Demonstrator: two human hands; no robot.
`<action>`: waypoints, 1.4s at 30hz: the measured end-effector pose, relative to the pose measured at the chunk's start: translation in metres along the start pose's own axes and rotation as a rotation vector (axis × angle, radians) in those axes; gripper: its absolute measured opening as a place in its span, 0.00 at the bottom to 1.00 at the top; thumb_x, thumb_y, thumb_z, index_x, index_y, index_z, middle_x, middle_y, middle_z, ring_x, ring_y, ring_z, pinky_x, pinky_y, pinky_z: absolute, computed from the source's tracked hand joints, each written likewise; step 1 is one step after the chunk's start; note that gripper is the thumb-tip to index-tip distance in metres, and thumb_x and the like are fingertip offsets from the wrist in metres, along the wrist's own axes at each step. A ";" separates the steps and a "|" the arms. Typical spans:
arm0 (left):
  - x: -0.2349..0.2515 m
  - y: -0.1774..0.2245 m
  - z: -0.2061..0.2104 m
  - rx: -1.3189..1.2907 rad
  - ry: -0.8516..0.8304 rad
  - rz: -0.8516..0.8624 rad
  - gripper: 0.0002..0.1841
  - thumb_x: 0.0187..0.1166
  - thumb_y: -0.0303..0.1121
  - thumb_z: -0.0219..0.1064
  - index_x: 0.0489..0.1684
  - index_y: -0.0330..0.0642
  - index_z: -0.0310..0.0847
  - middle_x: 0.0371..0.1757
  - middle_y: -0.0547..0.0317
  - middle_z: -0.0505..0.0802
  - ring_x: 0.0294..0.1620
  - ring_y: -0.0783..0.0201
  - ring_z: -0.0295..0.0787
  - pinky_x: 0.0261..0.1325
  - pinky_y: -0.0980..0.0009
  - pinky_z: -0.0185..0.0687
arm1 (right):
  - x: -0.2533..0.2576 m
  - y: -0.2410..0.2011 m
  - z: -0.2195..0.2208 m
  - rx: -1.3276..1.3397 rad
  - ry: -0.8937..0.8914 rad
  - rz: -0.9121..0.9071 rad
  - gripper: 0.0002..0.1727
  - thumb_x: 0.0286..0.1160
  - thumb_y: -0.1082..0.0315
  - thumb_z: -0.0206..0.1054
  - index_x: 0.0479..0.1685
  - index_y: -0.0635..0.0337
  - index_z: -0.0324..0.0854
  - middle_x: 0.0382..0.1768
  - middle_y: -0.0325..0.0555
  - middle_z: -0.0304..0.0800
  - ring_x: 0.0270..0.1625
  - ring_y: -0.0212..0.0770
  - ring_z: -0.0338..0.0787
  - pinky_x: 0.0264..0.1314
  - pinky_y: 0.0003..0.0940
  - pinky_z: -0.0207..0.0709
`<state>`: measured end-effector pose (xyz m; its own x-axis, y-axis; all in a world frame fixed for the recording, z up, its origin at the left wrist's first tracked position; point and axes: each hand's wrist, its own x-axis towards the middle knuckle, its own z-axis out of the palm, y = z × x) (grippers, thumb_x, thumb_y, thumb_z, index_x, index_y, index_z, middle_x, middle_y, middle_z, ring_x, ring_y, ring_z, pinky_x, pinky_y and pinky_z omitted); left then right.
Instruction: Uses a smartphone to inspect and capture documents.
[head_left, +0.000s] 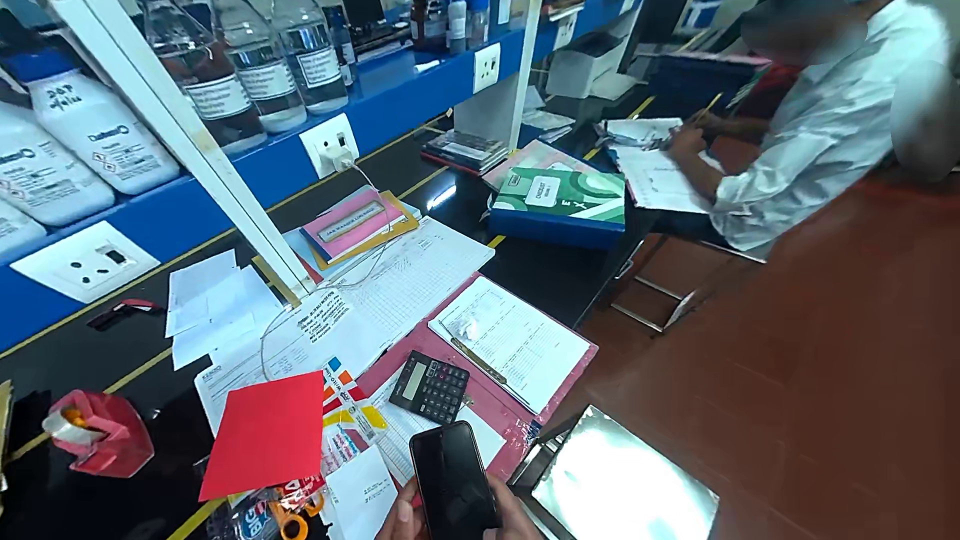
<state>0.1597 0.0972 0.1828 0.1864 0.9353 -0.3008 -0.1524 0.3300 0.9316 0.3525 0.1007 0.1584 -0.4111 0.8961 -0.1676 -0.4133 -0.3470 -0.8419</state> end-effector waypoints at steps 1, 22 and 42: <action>0.004 0.005 -0.004 -0.006 -0.013 -0.015 0.35 0.94 0.51 0.32 0.88 0.29 0.40 0.68 0.45 0.87 0.63 0.57 0.90 0.66 0.54 0.86 | 0.005 0.000 0.001 0.010 0.002 -0.009 0.31 0.79 0.74 0.45 0.85 0.60 0.49 0.63 0.49 0.83 0.55 0.47 0.92 0.35 0.50 0.92; 0.005 0.018 -0.019 -0.089 -0.323 0.100 0.47 0.77 0.24 0.58 0.91 0.30 0.21 0.78 0.43 0.81 0.70 0.52 0.86 0.69 0.52 0.84 | -0.005 0.001 0.024 0.011 0.079 -0.121 0.36 0.78 0.78 0.59 0.85 0.60 0.48 0.61 0.51 0.86 0.54 0.49 0.94 0.35 0.49 0.94; 0.016 0.023 -0.039 -0.106 -0.375 0.167 0.49 0.71 0.13 0.59 0.90 0.28 0.22 0.76 0.41 0.81 0.67 0.50 0.88 0.68 0.51 0.86 | 0.005 0.007 0.055 -0.054 0.172 -0.227 0.43 0.69 0.81 0.72 0.84 0.61 0.49 0.61 0.53 0.87 0.53 0.51 0.95 0.35 0.48 0.94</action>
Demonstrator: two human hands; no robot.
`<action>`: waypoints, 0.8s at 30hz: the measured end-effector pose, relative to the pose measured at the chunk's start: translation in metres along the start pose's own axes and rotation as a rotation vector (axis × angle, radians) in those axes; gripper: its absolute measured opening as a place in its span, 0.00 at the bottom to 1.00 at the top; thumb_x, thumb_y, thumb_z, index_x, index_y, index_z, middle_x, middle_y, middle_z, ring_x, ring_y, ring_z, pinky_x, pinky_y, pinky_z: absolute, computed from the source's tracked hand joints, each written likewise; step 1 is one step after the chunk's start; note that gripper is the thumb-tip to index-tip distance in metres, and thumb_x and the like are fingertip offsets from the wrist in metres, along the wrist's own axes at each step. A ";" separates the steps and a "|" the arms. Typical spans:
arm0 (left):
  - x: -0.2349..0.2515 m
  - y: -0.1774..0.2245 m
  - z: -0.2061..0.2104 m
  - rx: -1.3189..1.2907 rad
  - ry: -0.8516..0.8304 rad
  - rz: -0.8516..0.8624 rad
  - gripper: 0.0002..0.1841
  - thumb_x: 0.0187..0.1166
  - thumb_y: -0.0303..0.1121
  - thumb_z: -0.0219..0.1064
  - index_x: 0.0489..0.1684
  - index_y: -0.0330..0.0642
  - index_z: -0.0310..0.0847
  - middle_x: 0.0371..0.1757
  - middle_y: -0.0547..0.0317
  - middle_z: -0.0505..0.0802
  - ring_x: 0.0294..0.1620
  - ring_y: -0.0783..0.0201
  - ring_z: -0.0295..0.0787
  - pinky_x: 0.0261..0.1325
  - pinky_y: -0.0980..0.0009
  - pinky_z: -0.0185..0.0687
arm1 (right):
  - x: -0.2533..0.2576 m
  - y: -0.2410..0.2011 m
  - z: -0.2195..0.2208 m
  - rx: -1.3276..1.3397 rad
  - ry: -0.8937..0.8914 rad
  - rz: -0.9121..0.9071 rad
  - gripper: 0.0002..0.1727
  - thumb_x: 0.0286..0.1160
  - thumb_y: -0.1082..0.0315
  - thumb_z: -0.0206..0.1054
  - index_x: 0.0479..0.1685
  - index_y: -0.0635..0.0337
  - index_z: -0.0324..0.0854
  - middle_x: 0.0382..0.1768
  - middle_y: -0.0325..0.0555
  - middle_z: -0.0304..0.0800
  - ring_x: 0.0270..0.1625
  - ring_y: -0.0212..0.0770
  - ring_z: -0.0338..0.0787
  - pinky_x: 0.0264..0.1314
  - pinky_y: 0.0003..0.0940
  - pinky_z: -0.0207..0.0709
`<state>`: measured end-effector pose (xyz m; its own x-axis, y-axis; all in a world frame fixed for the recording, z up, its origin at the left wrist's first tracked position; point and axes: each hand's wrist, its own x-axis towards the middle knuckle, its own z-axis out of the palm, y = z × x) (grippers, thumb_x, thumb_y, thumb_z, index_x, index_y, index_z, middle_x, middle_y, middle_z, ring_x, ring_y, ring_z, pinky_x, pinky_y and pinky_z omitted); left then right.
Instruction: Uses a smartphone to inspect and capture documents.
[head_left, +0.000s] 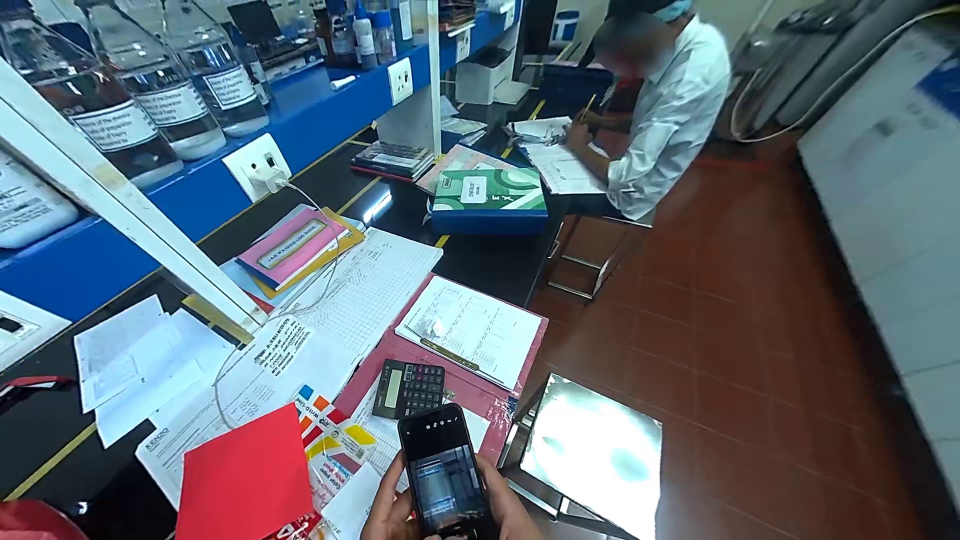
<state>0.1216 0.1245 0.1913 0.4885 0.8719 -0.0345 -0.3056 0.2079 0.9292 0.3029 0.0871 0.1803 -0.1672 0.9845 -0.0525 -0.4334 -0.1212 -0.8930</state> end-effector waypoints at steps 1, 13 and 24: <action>0.000 0.002 -0.002 0.003 -0.005 0.003 0.48 0.71 0.13 0.58 0.90 0.28 0.23 0.76 0.41 0.81 0.68 0.50 0.88 0.69 0.51 0.85 | 0.001 -0.001 0.002 0.002 -0.003 0.000 0.43 0.69 0.81 0.71 0.84 0.61 0.49 0.62 0.54 0.87 0.53 0.52 0.95 0.35 0.49 0.94; 0.000 0.003 0.005 -0.053 -0.007 -0.002 0.49 0.70 0.10 0.56 0.90 0.28 0.21 0.77 0.41 0.81 0.68 0.50 0.87 0.69 0.51 0.85 | 0.002 -0.005 -0.014 0.065 -0.070 0.059 0.33 0.76 0.76 0.42 0.85 0.58 0.48 0.67 0.49 0.82 0.60 0.50 0.91 0.36 0.50 0.93; 0.034 0.019 -0.016 0.640 0.242 0.182 0.27 0.76 0.32 0.65 0.75 0.27 0.72 0.56 0.52 0.94 0.55 0.59 0.93 0.55 0.62 0.92 | -0.002 0.002 -0.014 0.015 -0.092 0.091 0.29 0.76 0.76 0.46 0.80 0.60 0.54 0.62 0.49 0.85 0.56 0.48 0.93 0.35 0.49 0.92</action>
<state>0.1191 0.1655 0.2014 0.2575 0.9574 0.1306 0.2114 -0.1877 0.9592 0.3149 0.0867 0.1725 -0.2867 0.9537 -0.0908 -0.4257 -0.2117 -0.8798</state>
